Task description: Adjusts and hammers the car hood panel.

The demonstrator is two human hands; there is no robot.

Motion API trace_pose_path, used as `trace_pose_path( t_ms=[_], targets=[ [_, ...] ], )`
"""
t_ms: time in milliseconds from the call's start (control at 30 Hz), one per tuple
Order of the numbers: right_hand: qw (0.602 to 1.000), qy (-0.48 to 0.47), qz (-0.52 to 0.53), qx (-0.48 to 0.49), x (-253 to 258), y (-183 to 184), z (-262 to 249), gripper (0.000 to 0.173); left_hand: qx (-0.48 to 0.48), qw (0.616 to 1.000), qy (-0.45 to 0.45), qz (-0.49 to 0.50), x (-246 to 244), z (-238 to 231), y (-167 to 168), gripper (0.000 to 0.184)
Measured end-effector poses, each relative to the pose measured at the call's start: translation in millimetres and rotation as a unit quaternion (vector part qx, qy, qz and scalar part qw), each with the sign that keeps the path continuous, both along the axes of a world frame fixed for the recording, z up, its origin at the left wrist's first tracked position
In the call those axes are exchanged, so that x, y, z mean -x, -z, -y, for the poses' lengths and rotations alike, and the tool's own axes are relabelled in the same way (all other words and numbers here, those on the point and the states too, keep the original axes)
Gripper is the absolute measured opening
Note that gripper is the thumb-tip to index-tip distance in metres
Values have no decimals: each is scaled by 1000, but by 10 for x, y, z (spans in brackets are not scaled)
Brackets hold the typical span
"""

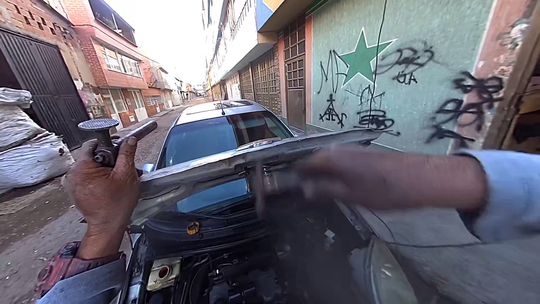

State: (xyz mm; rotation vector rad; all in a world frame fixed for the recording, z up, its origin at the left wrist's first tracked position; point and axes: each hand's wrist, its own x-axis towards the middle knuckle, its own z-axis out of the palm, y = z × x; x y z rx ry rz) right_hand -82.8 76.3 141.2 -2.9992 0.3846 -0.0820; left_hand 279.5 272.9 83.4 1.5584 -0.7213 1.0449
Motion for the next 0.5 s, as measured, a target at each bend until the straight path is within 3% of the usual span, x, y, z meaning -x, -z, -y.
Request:
trace_pose_path(
  t_ms=[67, 167, 233, 300, 367, 500],
  targets=[
    [997, 30, 61, 46, -12, 138, 37, 20, -17, 1000, 0, -15, -18, -12, -34, 53],
    [995, -32, -91, -18, 90, 315, -157, 24, -7, 1000, -4, -4, 2, -8, -15, 52],
    [988, -54, -139, -49, 75, 212, -202, 18, 0, 1000, -11, 2, 11, -8, 9, 49],
    [998, -24, -24, -44, 20, 14, -64, 17, -14, 1000, -15, -5, -16, -13, 3, 52],
    [997, 16, 68, 22, -22, 32, -3, 22, -36, 999, -19, -12, -20, -30, -30, 54],
    [991, -70, -109, -43, 70, 294, -199, 21, -31, 999, -13, 7, -4, -24, -17, 49]
  ],
)
